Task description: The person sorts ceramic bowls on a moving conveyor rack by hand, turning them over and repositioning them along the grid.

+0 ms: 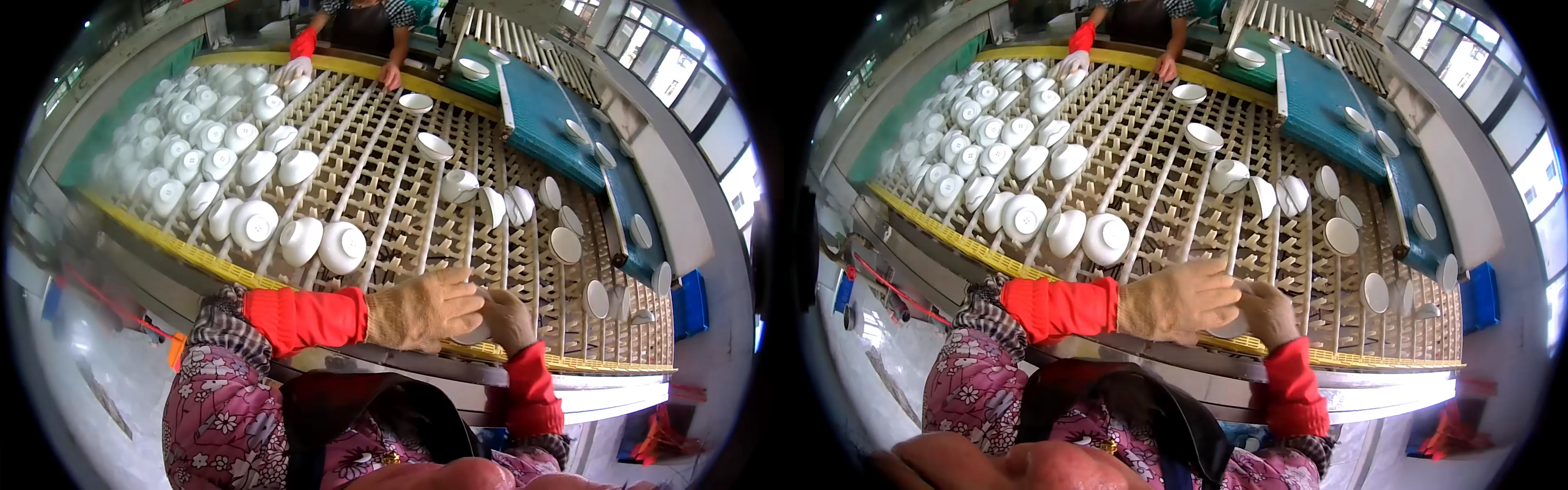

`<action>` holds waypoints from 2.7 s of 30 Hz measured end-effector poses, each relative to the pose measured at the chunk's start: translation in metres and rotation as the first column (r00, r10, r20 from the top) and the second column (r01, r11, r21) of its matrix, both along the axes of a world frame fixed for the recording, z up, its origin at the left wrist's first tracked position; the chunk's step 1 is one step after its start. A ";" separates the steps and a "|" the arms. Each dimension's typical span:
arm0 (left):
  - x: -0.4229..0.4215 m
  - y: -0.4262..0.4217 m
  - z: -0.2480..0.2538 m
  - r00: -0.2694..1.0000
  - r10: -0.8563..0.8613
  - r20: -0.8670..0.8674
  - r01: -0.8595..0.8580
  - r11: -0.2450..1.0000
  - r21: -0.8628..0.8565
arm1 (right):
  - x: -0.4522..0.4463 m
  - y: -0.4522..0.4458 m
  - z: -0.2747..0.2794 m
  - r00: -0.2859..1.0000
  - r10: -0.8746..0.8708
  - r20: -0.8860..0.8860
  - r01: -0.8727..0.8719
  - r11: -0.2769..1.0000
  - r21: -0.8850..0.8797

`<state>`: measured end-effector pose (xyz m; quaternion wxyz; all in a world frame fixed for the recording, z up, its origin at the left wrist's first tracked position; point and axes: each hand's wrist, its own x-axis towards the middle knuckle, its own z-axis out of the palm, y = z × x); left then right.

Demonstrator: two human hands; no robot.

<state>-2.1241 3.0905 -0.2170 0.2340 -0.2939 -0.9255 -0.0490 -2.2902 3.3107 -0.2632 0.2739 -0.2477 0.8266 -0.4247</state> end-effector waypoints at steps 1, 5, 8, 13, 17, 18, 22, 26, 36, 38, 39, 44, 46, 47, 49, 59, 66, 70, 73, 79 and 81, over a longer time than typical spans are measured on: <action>-0.001 0.000 -0.013 0.998 -0.009 0.055 0.009 1.000 0.010 | 0.004 -0.021 -0.010 0.994 0.060 -0.095 -0.058 0.998 0.023; -0.001 -0.021 -0.033 0.956 -0.028 0.291 0.012 0.998 0.056 | 0.014 -0.060 -0.013 0.967 0.250 0.049 -0.255 0.943 0.214; -0.010 -0.035 -0.051 0.929 0.049 0.368 -0.063 0.998 0.028 | 0.007 -0.052 -0.015 0.937 0.192 0.292 -0.184 0.981 -0.053; -0.030 -0.060 -0.068 0.979 0.170 0.111 -0.188 0.965 0.184 | 0.000 -0.041 -0.009 0.856 0.126 0.502 -0.065 0.988 -0.137; -0.012 -0.123 0.000 0.762 0.632 0.141 -0.643 0.763 0.057 | -0.013 -0.026 -0.033 0.935 0.344 0.089 -0.313 0.916 -0.252; -0.010 -0.150 0.006 0.677 0.718 0.163 -0.735 0.669 0.106 | -0.016 -0.018 -0.041 0.903 0.409 -0.136 -0.430 0.871 -0.236; 0.013 -0.243 -0.017 0.413 0.689 0.595 -0.820 -0.003 0.572 | -0.017 -0.014 -0.032 0.852 0.446 -0.275 -0.513 0.817 -0.263; 0.017 -0.225 -0.027 -0.013 0.994 0.112 -0.988 0.004 -0.154 | -0.016 -0.012 -0.019 0.924 0.382 -0.031 -0.378 0.893 -0.245; -0.131 -0.152 -0.021 0.633 0.756 -0.167 -0.774 0.621 -0.121 | -0.025 0.002 -0.014 0.888 0.459 0.024 -0.440 0.864 -0.245; -0.175 -0.144 -0.017 0.566 0.812 -0.140 -0.809 0.515 -0.283 | -0.030 0.005 -0.026 0.891 0.452 -0.049 -0.445 0.846 -0.293; -0.194 -0.139 -0.022 0.569 0.815 -0.110 -0.806 0.526 -0.272 | -0.024 0.003 -0.015 0.897 0.361 0.256 -0.275 0.908 -0.315; -0.219 -0.071 -0.038 0.841 0.536 0.079 -0.529 0.843 -0.095 | -0.032 0.006 -0.006 0.878 0.390 0.279 -0.315 0.907 -0.278; -0.234 -0.060 -0.068 0.859 0.491 -0.145 -0.512 0.836 -0.199 | -0.034 0.012 -0.025 0.885 0.440 0.152 -0.379 0.871 -0.311; -0.240 -0.054 -0.068 0.846 0.524 -0.103 -0.533 0.818 -0.217 | -0.035 0.014 -0.031 0.883 0.460 0.094 -0.412 0.855 -0.316; -0.260 -0.043 -0.062 0.793 0.609 -0.010 -0.568 0.733 -0.374 | -0.038 0.015 -0.031 0.859 0.510 -0.042 -0.500 0.819 -0.280; -0.320 -0.067 -0.059 0.786 0.612 0.085 -0.554 0.759 -0.341 | -0.037 0.021 0.009 0.877 0.453 0.159 -0.434 0.890 -0.142; -0.176 -0.183 -0.016 0.567 0.750 -0.341 -0.633 0.661 0.403 | -0.048 0.033 -0.002 0.881 0.470 0.056 -0.452 0.871 -0.195; -0.080 -0.191 -0.045 0.609 0.793 -0.005 -0.782 0.599 -0.171 | -0.054 0.033 0.000 0.878 0.478 0.026 -0.468 0.869 -0.162; -0.048 -0.144 -0.044 0.630 0.760 0.159 -0.687 0.641 -0.343 | -0.056 0.036 -0.022 0.878 0.427 0.217 -0.377 0.896 -0.236; -0.094 -0.080 -0.028 0.804 0.586 0.098 -0.594 0.791 0.149 | -0.056 0.042 -0.009 0.867 0.421 0.267 -0.391 0.906 -0.159; -0.141 -0.039 -0.001 0.907 0.418 -0.047 -0.410 0.905 0.115 | -0.056 0.044 -0.007 0.856 0.412 0.311 -0.373 0.910 -0.179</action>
